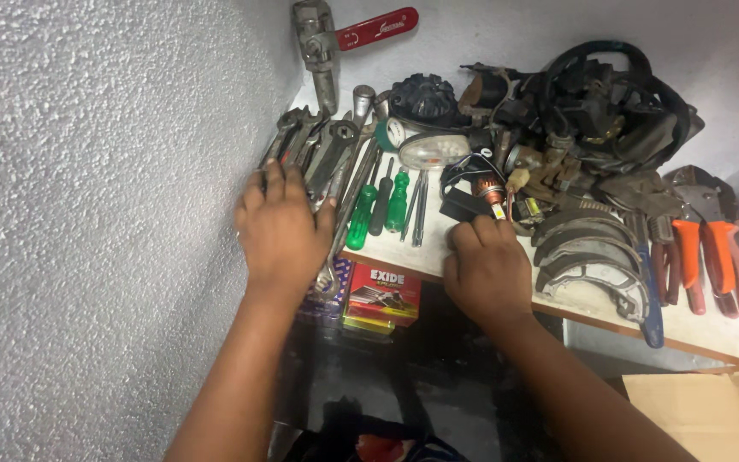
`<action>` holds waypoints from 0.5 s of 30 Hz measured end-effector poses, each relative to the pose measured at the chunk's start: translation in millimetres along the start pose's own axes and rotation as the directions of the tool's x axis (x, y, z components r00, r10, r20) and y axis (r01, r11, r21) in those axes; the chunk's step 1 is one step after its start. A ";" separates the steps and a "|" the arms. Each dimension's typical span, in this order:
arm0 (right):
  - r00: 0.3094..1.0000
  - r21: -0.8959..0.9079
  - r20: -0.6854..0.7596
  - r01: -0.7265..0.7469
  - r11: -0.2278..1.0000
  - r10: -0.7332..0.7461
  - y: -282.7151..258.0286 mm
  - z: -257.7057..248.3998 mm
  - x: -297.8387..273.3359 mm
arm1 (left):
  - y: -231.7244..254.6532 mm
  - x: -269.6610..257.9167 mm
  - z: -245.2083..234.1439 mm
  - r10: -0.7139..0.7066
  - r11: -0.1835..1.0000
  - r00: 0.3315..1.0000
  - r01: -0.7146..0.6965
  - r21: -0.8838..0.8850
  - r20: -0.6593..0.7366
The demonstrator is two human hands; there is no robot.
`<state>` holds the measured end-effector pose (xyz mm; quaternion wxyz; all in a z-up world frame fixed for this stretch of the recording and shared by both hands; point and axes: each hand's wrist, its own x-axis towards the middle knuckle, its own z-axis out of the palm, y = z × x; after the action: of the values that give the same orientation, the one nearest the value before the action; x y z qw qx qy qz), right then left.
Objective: The person organizes a shelf by moving various tools, a headlight assembly, and bottles of liquid, placing them into groups.
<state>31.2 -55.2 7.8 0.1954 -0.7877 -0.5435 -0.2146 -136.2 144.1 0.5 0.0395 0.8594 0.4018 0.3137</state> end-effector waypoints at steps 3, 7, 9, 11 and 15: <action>1.000 0.010 -0.005 0.002 1.000 -0.002 0.1 0.6 0.1 | -1.9 0.2 2.8 0.017 0.998 1.000 -0.017 -0.057 -0.007; 1.000 0.003 -0.011 0.002 1.000 -0.001 -0.5 -0.1 0.8 | -3.6 1.6 1.0 0.009 0.991 1.000 -0.012 -0.137 -0.025; 1.000 0.006 0.000 -0.002 1.000 0.002 -0.6 -0.3 0.4 | -5.2 -5.9 -0.7 0.033 0.965 0.994 -0.060 -0.255 -0.106; 1.000 0.007 -0.004 0.006 1.000 -0.006 -0.1 -0.7 0.6 | -2.0 -13.6 1.1 0.020 0.955 0.994 -0.052 -0.291 -0.112; 0.999 0.006 -0.023 0.025 1.000 -0.024 -0.1 -0.2 -0.6 | -0.8 -17.4 2.5 0.009 0.959 0.997 -0.030 -0.283 -0.075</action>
<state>30.8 -55.7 7.7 0.2014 -0.7779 -0.5515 -0.2242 -143.7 132.6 -10.6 0.1447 0.8367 0.3454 0.3996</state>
